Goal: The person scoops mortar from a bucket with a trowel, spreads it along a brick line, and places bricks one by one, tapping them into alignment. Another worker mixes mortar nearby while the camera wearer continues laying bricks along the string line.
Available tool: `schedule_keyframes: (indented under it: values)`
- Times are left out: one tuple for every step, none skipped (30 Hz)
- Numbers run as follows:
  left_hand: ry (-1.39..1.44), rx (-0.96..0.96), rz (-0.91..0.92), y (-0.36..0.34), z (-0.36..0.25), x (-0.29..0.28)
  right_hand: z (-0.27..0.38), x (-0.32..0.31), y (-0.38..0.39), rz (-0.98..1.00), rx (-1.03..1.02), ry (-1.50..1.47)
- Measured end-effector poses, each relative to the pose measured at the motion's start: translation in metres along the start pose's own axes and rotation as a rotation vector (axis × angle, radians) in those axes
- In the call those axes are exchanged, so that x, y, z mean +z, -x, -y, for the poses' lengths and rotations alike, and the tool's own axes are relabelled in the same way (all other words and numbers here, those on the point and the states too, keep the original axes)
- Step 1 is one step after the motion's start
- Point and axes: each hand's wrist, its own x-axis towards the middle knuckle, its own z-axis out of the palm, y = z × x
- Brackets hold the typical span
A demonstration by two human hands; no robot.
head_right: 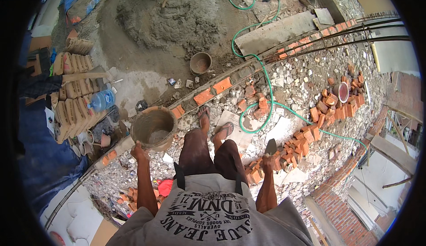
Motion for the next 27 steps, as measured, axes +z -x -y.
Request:
schedule_keyframes:
  values:
    - [0.029, 0.02, 0.008, -0.01, 0.0, 0.008, 0.004, -0.004, 0.028, 0.012, 0.046, -0.238]
    - [-0.136, 0.059, -0.033, -0.023, 0.0, 0.02, 0.008, -0.008, 0.047, -0.024, 0.077, -0.463]
    - [-0.299, 0.098, -0.076, -0.038, -0.003, 0.038, 0.012, -0.011, 0.059, 0.327, 0.788, -0.966]
    - [-0.459, 0.106, -0.128, -0.053, -0.005, 0.057, 0.016, -0.019, 0.07, 0.634, 1.52, -1.441]
    - [-0.519, 0.045, -0.152, -0.067, -0.009, 0.076, 0.019, -0.022, 0.071, 0.689, 1.582, -1.405]
    - [-0.571, -0.01, -0.186, -0.08, -0.013, 0.095, 0.02, -0.027, 0.07, 0.741, 1.629, -1.397]
    - [-0.505, -0.047, -0.183, -0.09, -0.017, 0.113, 0.022, -0.032, 0.066, 0.843, 1.709, -1.332]
    - [-0.41, -0.079, -0.185, -0.097, -0.021, 0.132, 0.022, -0.036, 0.058, 0.853, 1.7, -1.332]
    - [-0.406, -0.087, -0.156, -0.102, -0.027, 0.15, 0.022, -0.041, 0.049, 0.763, 1.525, -1.407]
    - [-0.347, -0.119, -0.119, -0.103, -0.033, 0.165, 0.021, -0.046, 0.037, 0.772, 1.445, -1.334]
    - [-0.29, -0.153, -0.084, -0.103, -0.041, 0.18, 0.021, -0.053, 0.025, 0.715, 1.41, -1.401]
    - [-0.184, -0.167, -0.034, -0.098, -0.046, 0.195, 0.02, -0.057, 0.008, 0.698, 1.436, -1.391]
    - [-0.065, -0.185, 0.02, -0.094, -0.052, 0.209, 0.018, -0.062, -0.01, 0.646, 1.431, -1.41]
    - [-0.041, -0.196, 0.022, -0.091, -0.059, 0.222, 0.017, -0.068, -0.029, 0.653, 1.376, -1.381]
    - [-0.001, -0.21, 0.032, -0.088, -0.066, 0.235, 0.017, -0.074, -0.047, 0.665, 1.38, -1.333]
    - [0.04, -0.22, 0.044, -0.086, -0.072, 0.249, 0.017, -0.079, -0.066, 0.621, 1.338, -1.335]
    - [0.063, -0.228, 0.024, -0.084, -0.076, 0.263, 0.017, -0.084, -0.083, 0.617, 1.291, -1.297]
    - [0.085, -0.234, 0.003, -0.083, -0.078, 0.276, 0.018, -0.088, -0.097, 0.594, 1.223, -1.286]
    - [0.108, -0.237, -0.018, -0.081, -0.079, 0.288, 0.019, -0.091, -0.108, 0.61, 1.18, -1.257]
    - [0.136, -0.241, 0.011, -0.079, -0.078, 0.298, 0.02, -0.093, -0.117, 0.62, 1.137, -1.237]
    - [0.168, -0.243, 0.042, -0.075, -0.077, 0.308, 0.022, -0.093, -0.122, 0.666, 1.119, -1.199]
    - [0.2, -0.247, 0.074, -0.071, -0.076, 0.317, 0.024, -0.092, -0.124, 0.652, 1.065, -1.186]
    - [0.199, -0.23, 0.138, -0.064, -0.073, 0.325, 0.027, -0.089, -0.124, 0.692, 1.142, -1.251]
    - [0.197, -0.307, 0.248, -0.057, -0.072, 0.329, 0.029, -0.086, -0.121, 0.661, 1.037, -1.191]
    - [0.197, -0.383, 0.359, -0.048, -0.07, 0.332, 0.033, -0.081, -0.117, 0.591, 0.89, -1.181]
    - [0.192, -0.449, 0.439, -0.04, -0.067, 0.333, 0.036, -0.077, -0.111, 0.627, 0.871, -1.158]
    - [0.109, -0.488, 0.45, -0.032, -0.061, 0.332, 0.04, -0.072, -0.104, 0.643, 0.987, -1.247]
